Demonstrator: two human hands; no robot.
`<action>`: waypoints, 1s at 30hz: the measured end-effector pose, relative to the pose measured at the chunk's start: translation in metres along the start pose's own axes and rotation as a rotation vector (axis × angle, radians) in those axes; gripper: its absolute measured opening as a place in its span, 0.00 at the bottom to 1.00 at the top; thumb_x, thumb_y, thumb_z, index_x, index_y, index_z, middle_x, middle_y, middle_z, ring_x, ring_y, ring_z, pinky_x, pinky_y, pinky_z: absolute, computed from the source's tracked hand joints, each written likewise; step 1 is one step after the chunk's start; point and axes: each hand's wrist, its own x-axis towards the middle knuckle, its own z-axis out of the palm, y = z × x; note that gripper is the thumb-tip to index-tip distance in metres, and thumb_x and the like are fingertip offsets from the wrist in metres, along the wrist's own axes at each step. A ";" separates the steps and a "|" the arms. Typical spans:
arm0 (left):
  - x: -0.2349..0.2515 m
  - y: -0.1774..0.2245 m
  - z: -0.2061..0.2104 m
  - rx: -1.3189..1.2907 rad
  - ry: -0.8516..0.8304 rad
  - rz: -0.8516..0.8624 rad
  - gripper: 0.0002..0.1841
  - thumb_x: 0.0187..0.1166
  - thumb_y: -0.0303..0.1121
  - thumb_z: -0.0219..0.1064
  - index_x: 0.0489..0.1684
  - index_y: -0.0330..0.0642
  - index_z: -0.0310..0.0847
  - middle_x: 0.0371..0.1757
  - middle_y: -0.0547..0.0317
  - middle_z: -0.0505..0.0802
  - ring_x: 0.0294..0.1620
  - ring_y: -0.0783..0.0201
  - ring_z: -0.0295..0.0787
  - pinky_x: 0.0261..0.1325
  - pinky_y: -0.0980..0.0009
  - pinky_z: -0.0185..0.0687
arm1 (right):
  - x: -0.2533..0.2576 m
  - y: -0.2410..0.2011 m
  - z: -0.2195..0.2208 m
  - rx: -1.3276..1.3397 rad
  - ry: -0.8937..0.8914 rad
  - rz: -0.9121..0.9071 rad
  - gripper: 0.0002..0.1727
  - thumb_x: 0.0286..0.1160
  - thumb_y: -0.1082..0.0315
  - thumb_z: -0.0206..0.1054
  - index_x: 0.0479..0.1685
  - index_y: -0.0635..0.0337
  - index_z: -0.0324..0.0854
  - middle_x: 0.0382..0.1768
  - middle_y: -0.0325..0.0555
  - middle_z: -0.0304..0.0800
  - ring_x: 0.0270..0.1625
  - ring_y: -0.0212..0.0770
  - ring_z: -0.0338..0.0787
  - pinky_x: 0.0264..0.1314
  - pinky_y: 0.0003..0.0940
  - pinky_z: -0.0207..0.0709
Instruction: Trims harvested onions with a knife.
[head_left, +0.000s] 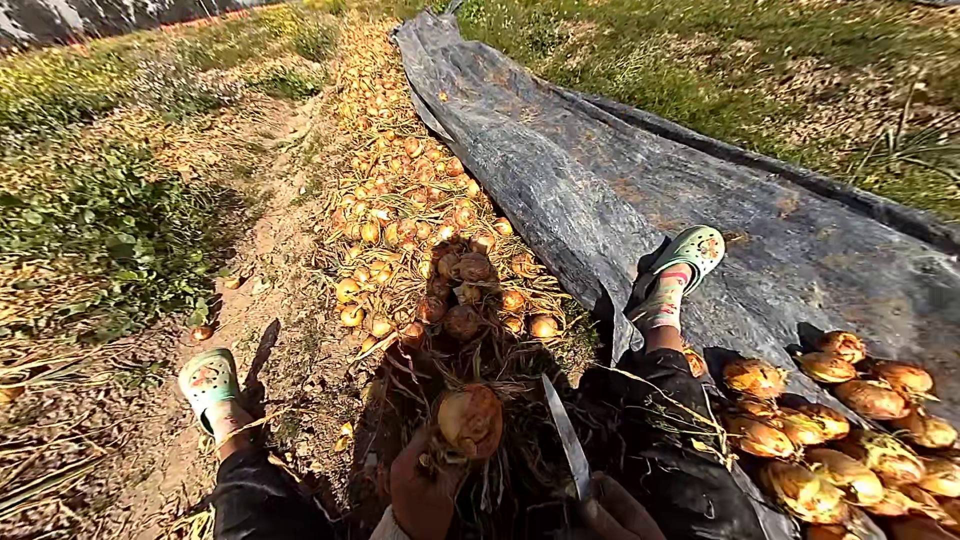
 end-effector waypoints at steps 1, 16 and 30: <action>-0.008 0.011 0.008 -0.104 -0.082 -0.029 0.09 0.74 0.38 0.73 0.44 0.45 0.90 0.41 0.80 0.96 0.47 0.91 0.90 0.53 0.84 0.88 | -0.001 -0.004 0.005 0.011 0.026 -0.010 0.34 0.66 0.42 0.71 0.55 0.66 0.75 0.33 0.32 0.81 0.30 0.26 0.82 0.36 0.31 0.82; -0.045 0.043 0.020 0.033 -0.628 -0.384 0.24 0.55 0.18 0.70 0.56 0.21 0.78 0.42 0.49 0.94 0.44 0.69 0.93 0.53 0.67 0.89 | -0.026 -0.008 0.012 0.108 0.208 -0.189 0.34 0.69 0.48 0.71 0.63 0.71 0.75 0.43 0.34 0.90 0.45 0.20 0.89 0.52 0.23 0.85; -0.034 0.045 0.005 0.428 -1.102 -0.299 0.30 0.66 0.50 0.79 0.50 0.27 0.87 0.37 0.39 0.96 0.43 0.41 0.97 0.49 0.39 0.88 | -0.031 -0.001 0.018 0.173 0.069 0.162 0.18 0.84 0.56 0.54 0.55 0.63 0.77 0.22 0.31 0.76 0.17 0.24 0.73 0.22 0.24 0.74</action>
